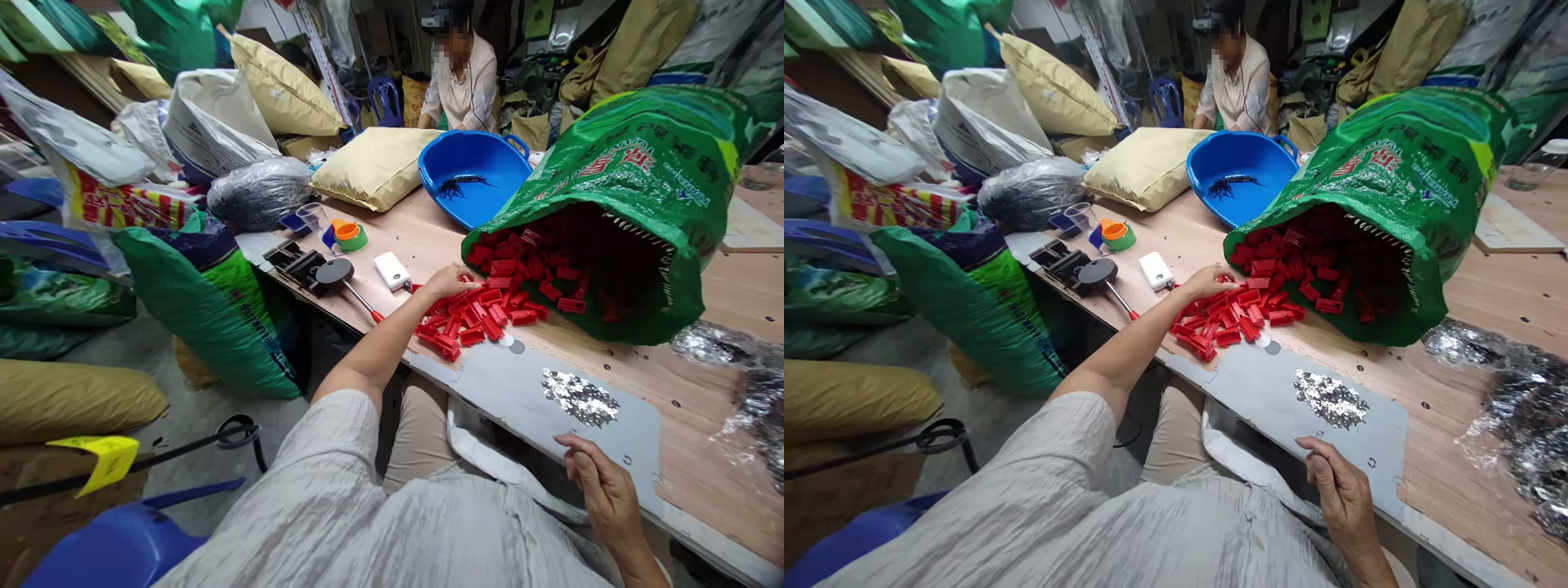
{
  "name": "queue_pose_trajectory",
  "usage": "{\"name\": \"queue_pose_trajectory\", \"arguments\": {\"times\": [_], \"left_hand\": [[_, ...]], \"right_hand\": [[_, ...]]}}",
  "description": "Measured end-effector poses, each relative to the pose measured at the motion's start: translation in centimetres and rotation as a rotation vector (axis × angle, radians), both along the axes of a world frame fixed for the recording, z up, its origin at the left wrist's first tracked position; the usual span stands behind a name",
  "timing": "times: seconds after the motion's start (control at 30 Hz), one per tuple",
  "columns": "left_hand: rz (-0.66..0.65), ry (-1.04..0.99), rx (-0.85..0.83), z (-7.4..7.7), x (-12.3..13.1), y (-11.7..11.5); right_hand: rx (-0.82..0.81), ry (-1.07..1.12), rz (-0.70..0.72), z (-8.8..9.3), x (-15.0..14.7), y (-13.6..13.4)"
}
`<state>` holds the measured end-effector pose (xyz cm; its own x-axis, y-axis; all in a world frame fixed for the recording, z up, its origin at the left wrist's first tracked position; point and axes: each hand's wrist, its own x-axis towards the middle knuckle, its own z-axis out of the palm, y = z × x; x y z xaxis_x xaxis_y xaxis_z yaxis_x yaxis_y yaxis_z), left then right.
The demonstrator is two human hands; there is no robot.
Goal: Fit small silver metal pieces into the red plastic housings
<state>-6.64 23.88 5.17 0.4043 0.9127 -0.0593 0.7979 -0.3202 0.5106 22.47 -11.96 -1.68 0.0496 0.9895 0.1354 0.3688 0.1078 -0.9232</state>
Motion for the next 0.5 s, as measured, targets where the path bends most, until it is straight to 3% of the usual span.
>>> {"name": "queue_pose_trajectory", "arguments": {"times": [0.13,0.23,0.33,0.5], "left_hand": [[-0.032,0.024,-0.058,1.0,-0.9,-0.6],[-0.027,0.003,-0.035,1.8,-0.4,0.2],[-0.034,-0.046,0.046,2.4,1.5,1.8],[-0.139,-0.086,0.228,2.8,6.9,5.2]], "right_hand": [[-0.009,0.006,0.003,0.0,0.0,0.0],[-0.009,0.005,0.004,0.0,-0.1,0.0],[-0.008,0.007,-0.007,0.1,-0.1,-0.1],[-0.016,0.005,-0.030,0.2,-0.3,-0.1]]}}
